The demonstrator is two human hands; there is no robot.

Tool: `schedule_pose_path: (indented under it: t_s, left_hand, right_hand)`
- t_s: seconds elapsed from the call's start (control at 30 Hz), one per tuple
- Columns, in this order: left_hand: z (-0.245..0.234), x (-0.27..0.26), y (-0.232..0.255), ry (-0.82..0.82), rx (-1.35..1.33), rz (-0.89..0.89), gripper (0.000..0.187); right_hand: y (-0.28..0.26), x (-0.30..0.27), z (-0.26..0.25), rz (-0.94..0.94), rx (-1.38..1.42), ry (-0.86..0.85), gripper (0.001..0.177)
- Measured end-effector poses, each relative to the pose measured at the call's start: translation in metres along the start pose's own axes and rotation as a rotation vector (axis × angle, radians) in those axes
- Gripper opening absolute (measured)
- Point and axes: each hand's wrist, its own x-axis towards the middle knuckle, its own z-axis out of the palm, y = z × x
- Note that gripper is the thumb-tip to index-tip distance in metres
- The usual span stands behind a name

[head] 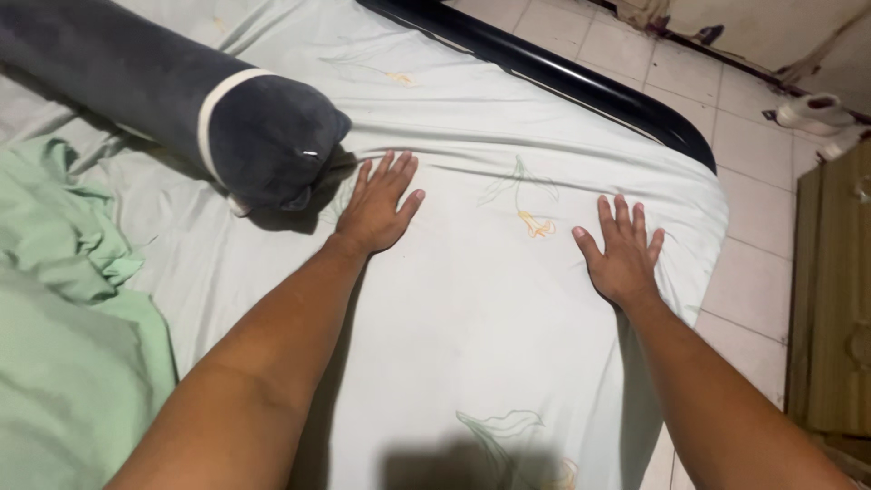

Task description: The person smoothes a bedsheet and repositions pillows and a bolster on a bed by hand.

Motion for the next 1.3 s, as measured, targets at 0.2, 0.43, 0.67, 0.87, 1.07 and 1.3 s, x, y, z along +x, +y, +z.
schedule_pose_path:
  t_s: [0.2,0.43,0.67,0.87,1.07,1.3]
  left_hand:
    - [0.007,0.001,-0.004,0.009,0.025,-0.006,0.065]
    - [0.023,-0.001,-0.008,0.130,0.213,0.079,0.064]
    - [0.032,-0.005,-0.012,0.217,0.260,0.180,0.059]
    - [0.031,-0.007,-0.012,0.251,0.180,0.153,0.059]
    - [0.028,-0.005,-0.014,0.185,0.058,0.078,0.065]
    - [0.015,0.000,-0.012,0.125,-0.009,0.090,0.070]
  right_hand:
    - [0.004,0.003,-0.009,-0.020,-0.030,-0.015,0.083]
    - [0.003,0.007,-0.025,-0.146,-0.157,0.099,0.073]
    - [-0.054,0.082,-0.017,-0.321,0.054,-0.084,0.063]
    - [-0.070,0.137,-0.002,-0.165,0.004,-0.216,0.068]
    - [-0.073,0.138,-0.010,-0.138,-0.021,-0.205,0.073]
    - [-0.024,0.054,-0.027,0.111,-0.119,0.039,0.071]
